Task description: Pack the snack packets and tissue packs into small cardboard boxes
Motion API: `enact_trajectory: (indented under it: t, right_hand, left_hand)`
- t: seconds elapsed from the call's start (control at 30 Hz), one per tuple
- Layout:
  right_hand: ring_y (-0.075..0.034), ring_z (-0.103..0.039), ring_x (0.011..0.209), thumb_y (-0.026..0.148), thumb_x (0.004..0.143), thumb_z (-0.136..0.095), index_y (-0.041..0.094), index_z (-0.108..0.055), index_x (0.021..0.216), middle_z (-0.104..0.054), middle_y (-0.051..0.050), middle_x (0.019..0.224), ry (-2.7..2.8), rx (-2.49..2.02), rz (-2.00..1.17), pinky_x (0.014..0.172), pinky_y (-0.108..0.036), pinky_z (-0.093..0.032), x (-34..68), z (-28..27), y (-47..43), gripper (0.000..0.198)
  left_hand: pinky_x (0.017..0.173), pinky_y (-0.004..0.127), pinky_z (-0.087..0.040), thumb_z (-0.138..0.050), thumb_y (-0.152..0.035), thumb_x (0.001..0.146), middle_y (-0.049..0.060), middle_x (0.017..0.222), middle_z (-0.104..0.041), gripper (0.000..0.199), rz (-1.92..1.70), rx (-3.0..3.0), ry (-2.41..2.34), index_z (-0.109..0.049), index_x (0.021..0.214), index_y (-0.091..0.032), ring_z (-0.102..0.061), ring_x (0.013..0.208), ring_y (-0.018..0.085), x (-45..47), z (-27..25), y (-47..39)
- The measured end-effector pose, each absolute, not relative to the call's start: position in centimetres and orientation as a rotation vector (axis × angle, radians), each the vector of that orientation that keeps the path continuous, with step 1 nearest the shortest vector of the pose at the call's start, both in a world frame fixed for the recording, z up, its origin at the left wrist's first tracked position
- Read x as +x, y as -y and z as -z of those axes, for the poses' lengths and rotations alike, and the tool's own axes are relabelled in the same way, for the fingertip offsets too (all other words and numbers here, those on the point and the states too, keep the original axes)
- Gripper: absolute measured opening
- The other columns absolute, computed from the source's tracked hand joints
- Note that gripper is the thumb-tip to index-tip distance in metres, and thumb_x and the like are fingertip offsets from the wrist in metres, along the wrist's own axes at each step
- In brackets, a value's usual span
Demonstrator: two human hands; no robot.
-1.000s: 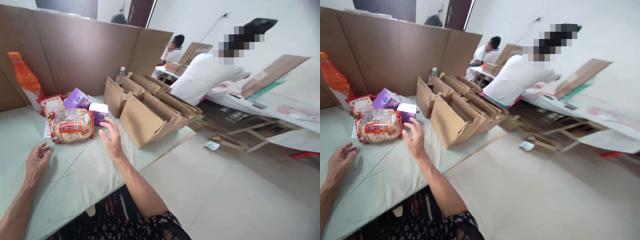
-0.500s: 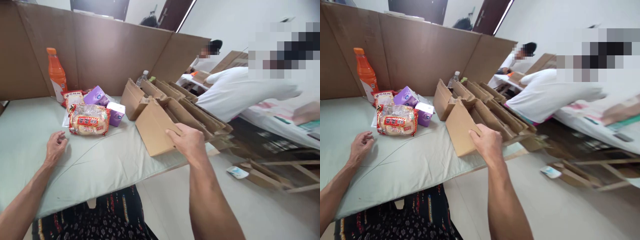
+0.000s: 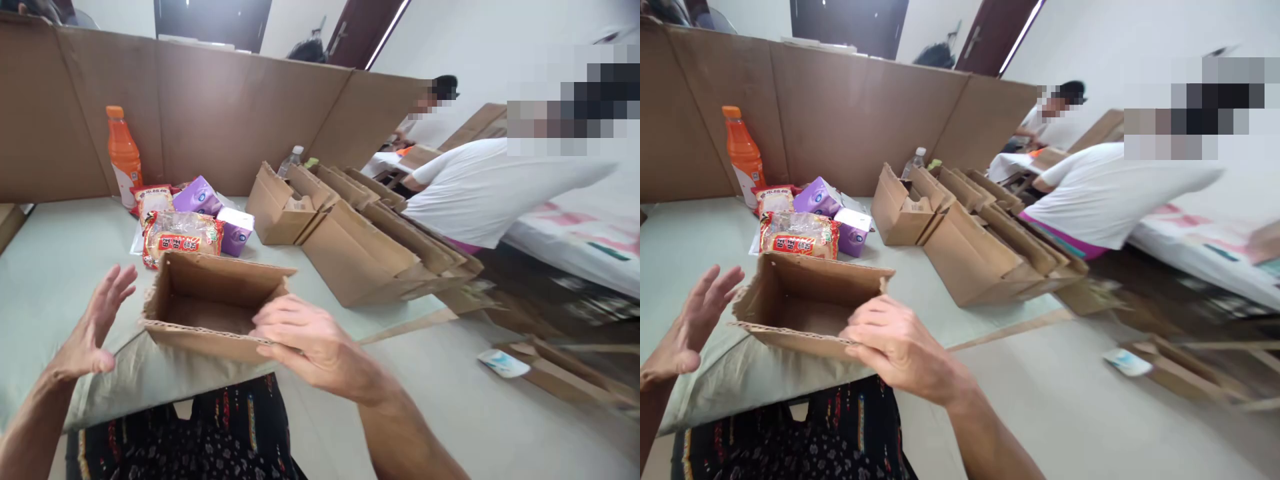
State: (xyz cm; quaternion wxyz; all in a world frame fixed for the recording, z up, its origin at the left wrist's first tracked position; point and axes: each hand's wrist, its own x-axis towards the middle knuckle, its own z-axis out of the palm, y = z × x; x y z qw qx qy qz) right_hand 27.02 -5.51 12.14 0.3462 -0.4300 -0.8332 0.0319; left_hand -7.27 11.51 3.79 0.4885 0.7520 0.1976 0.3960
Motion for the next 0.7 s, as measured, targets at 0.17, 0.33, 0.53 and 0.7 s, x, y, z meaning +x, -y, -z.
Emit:
enact_trajectory:
  t: [0.17,0.33,0.53,0.7]
  right_hand:
    - [-0.020,-0.073,0.095,0.016,0.099,-0.066,0.016,-0.075,0.096,-0.079,-0.006,0.090,2.205,-0.816,-0.190,0.087,-0.037,-0.059,24.2,-10.7,1.2,0.010]
    - [-0.023,-0.075,0.100,0.038,0.096,-0.074,0.021,-0.078,0.104,-0.081,-0.009,0.101,2.065,-0.717,-0.396,0.090,-0.041,-0.061,23.6,-11.8,-0.1,0.019]
    - [-0.023,-0.074,0.100,0.039,0.096,-0.068,0.024,-0.079,0.099,-0.081,-0.007,0.108,1.641,-1.228,-0.302,0.092,-0.040,-0.060,26.5,-14.8,-4.0,0.018]
    - [-0.030,-0.069,0.112,0.033,0.085,-0.071,0.016,-0.072,0.119,-0.074,-0.014,0.128,1.894,-1.859,-0.225,0.095,-0.041,-0.054,27.5,-12.4,-13.9,0.038]
  left_hand:
    - [0.125,0.073,-0.028,-0.089,-0.079,0.056,0.008,0.176,-0.024,0.135,-0.870,1.866,-0.743,-0.021,0.167,-0.043,-0.022,0.158,0.053,-10.7,-3.4,-10.2]
    - [0.125,0.071,-0.026,-0.091,-0.072,0.058,0.010,0.175,-0.025,0.135,-0.879,1.902,-0.826,-0.020,0.168,-0.040,-0.027,0.157,0.052,-11.3,-3.0,-11.2]
    - [0.125,0.068,-0.028,-0.091,-0.074,0.059,0.014,0.175,-0.024,0.137,-0.920,1.848,-0.758,-0.018,0.169,-0.037,-0.028,0.157,0.050,-10.3,-1.7,-11.5]
    - [0.126,0.067,-0.024,-0.091,-0.073,0.060,0.015,0.175,-0.025,0.135,-0.909,1.844,-0.727,-0.020,0.169,-0.035,-0.025,0.158,0.050,-10.4,-0.9,-10.8]
